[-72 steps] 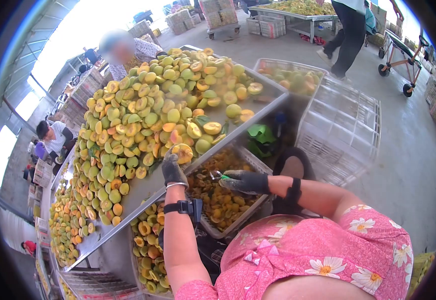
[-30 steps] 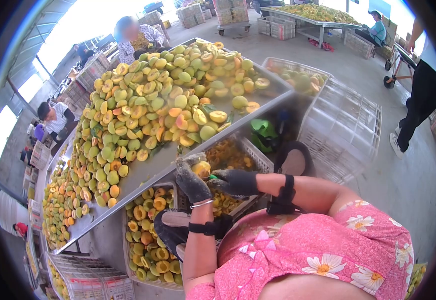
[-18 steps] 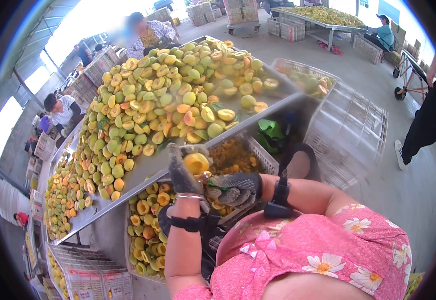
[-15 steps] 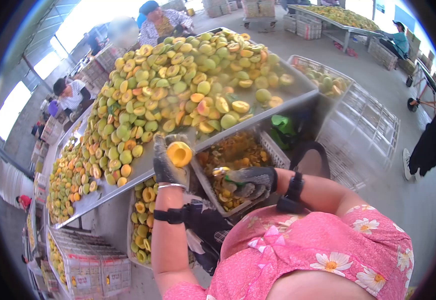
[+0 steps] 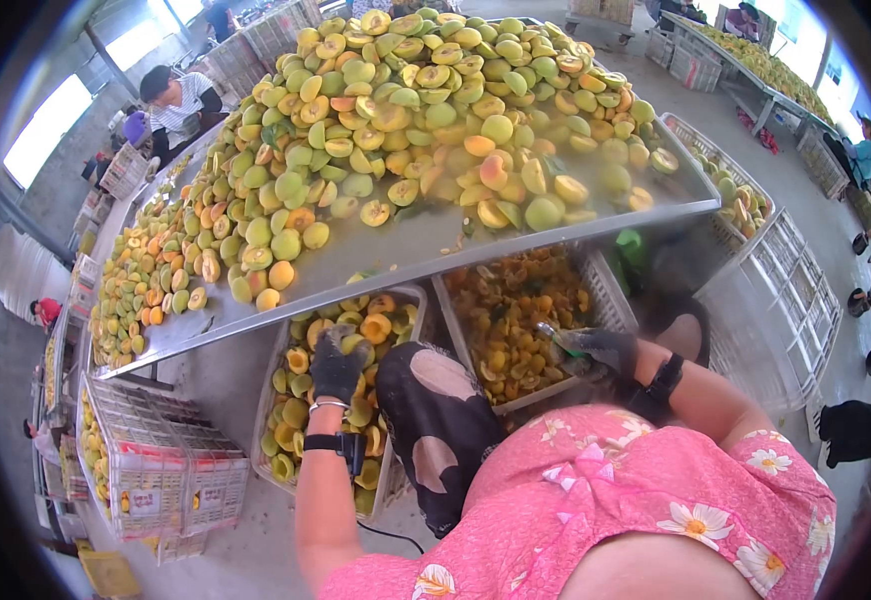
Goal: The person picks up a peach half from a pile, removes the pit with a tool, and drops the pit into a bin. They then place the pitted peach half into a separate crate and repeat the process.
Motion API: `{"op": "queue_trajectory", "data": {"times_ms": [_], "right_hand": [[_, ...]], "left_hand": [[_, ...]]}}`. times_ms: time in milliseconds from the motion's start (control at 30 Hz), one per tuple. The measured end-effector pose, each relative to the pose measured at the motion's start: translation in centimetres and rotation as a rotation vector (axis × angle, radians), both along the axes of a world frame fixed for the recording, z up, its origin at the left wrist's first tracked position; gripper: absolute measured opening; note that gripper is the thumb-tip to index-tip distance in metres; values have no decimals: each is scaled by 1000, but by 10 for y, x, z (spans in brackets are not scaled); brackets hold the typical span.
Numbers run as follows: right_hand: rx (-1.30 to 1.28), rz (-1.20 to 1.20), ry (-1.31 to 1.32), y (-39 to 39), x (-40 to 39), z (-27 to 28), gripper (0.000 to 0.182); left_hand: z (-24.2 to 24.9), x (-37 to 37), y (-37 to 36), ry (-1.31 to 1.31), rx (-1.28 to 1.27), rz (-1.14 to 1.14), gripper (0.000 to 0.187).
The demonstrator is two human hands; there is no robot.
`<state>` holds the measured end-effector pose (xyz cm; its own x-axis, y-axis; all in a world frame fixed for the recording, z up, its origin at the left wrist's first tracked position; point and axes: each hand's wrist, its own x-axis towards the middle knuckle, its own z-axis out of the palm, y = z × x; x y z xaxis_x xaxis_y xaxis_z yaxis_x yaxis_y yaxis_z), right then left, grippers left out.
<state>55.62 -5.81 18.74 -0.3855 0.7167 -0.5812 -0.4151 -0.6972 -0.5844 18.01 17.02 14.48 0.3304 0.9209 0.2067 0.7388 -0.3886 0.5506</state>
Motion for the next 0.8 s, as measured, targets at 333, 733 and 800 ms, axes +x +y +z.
{"op": "queue_trajectory", "data": {"times_ms": [333, 733, 800], "right_hand": [[-102, -79, -117, 2, -1, -9, 27], [-219, 11, -274, 10, -26, -1, 28], [-242, 24, -267, 7, -18, -1, 27]], "left_hand": [[-89, 78, 58, 161, 140, -306, 45], [-34, 40, 55, 178, -90, -585, 47], [-27, 33, 61, 207, -21, -775, 40]]}}
